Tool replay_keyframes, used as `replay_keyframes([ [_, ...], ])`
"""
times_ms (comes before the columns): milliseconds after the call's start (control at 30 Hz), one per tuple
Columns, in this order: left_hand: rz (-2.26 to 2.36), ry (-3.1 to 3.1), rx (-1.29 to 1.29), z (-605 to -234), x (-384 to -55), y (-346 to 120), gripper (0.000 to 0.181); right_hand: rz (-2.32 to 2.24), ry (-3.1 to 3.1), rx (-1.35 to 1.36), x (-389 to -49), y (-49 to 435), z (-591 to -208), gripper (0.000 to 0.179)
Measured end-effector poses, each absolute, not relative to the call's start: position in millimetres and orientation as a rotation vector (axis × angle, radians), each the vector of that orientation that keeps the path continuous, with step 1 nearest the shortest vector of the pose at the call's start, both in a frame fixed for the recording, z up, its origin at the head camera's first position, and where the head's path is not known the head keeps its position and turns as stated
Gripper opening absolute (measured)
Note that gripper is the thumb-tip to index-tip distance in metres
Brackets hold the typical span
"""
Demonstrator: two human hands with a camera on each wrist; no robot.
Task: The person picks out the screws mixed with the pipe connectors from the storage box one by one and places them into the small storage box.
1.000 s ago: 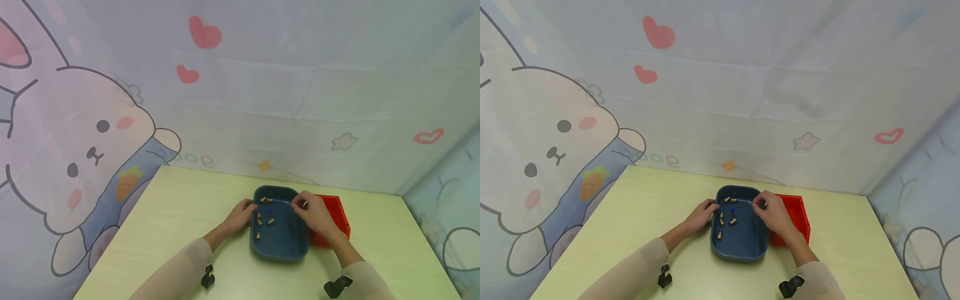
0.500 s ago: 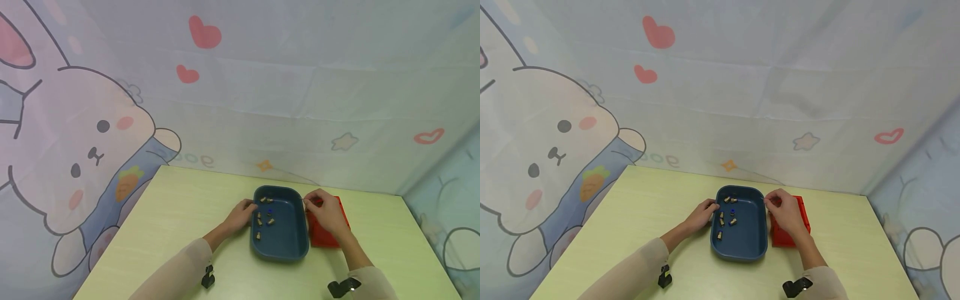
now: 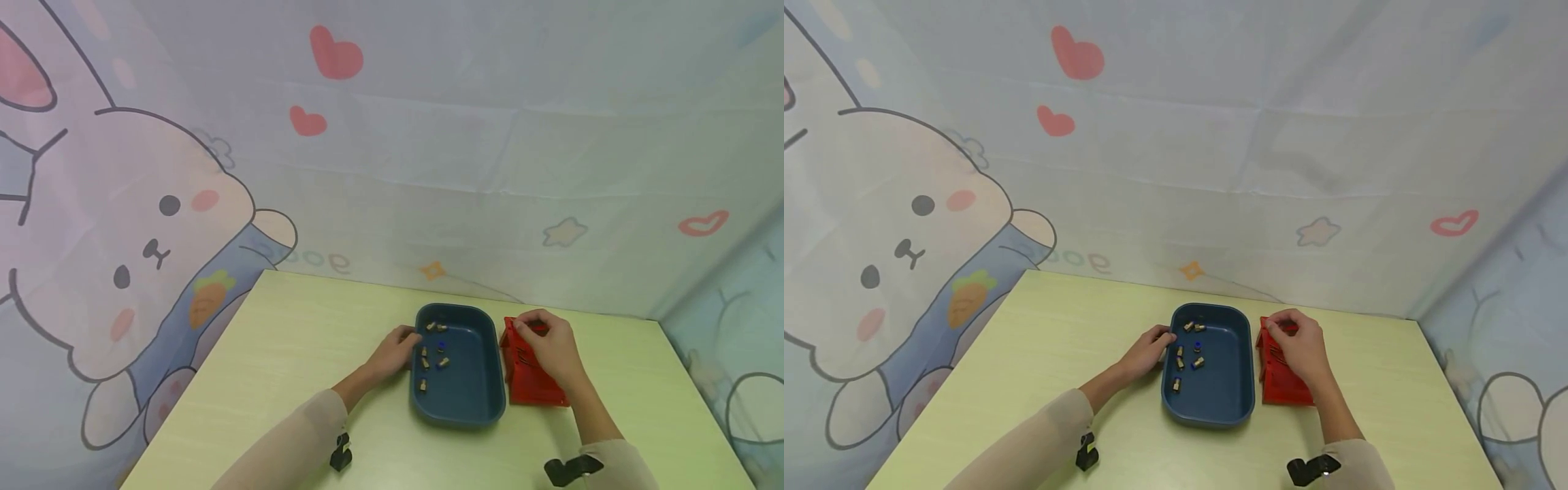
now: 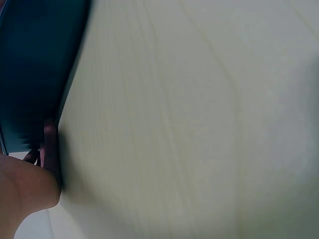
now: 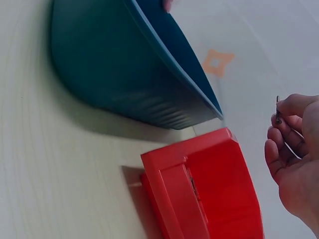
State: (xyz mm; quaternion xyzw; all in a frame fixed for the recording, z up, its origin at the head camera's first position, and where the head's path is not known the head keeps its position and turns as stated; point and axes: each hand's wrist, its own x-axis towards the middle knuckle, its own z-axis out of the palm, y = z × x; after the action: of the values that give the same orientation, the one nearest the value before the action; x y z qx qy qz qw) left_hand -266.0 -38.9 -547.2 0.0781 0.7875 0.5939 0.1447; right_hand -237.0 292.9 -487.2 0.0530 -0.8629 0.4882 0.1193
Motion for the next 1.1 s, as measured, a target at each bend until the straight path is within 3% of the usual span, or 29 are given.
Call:
replay_keyframes([
  [500, 1.697, 2.296, 0.205, -548, -265, -38, 0.052, 1.393, -2.548, -0.027, -235, 322, -490, 0.026],
  [1100, 1.722, 2.266, 0.199, -550, -268, -38, 0.052, 1.403, -2.551, -0.116, -233, 324, -506, 0.025],
])
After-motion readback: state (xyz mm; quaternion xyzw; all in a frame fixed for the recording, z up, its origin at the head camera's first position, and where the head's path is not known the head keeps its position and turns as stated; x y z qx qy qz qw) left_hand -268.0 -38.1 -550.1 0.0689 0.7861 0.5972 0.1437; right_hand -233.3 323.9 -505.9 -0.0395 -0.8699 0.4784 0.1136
